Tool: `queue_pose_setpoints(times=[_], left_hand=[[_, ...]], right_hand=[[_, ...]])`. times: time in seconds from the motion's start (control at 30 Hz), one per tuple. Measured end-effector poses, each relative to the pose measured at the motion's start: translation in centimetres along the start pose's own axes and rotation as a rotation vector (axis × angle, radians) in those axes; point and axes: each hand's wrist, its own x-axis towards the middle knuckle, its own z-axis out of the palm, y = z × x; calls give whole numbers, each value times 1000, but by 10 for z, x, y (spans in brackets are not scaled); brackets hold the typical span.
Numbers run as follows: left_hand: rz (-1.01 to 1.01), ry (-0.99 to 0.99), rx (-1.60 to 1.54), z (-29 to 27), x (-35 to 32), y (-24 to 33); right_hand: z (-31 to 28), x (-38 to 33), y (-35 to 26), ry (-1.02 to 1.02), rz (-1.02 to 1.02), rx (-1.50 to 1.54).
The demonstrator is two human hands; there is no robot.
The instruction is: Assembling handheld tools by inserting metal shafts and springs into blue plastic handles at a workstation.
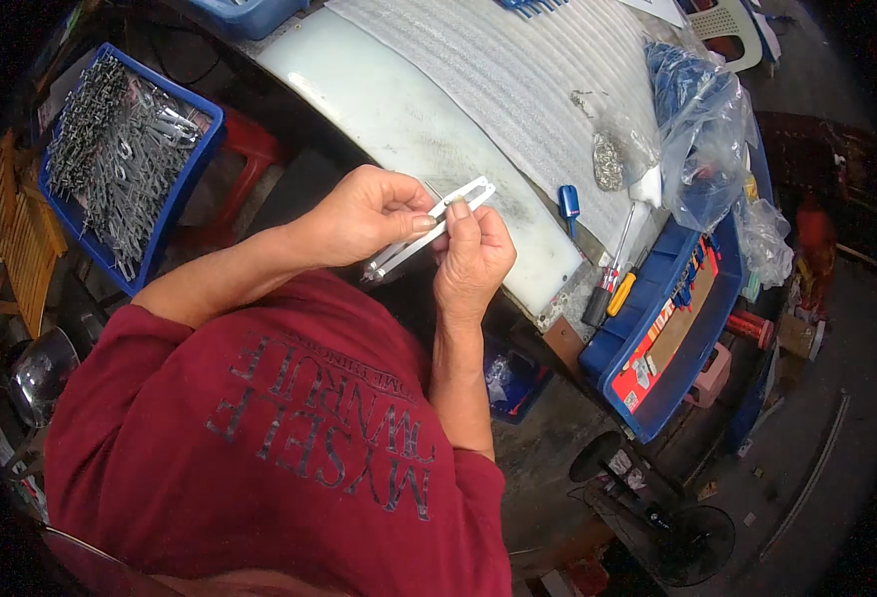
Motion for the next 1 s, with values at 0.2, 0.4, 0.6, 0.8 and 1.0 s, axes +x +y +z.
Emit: queue_pose_setpoints(times=[0.2, 0.4, 0.6, 0.8, 1.0], left_hand=[[10, 2, -19, -1, -1, -2], [23, 5, 19, 0, -1, -2], [105, 74, -28, 2, 2, -8], [97, 59, -25, 1, 1, -4], [108, 52, -65, 1, 3, -10]], right_hand=[[2, -1, -4, -22, 9, 18], [3, -1, -1, 21, -25, -21], [4, -2, -1, 45, -25, -26], [3, -2, -2, 40, 9, -13], [3, -2, -3, 22, 23, 13]])
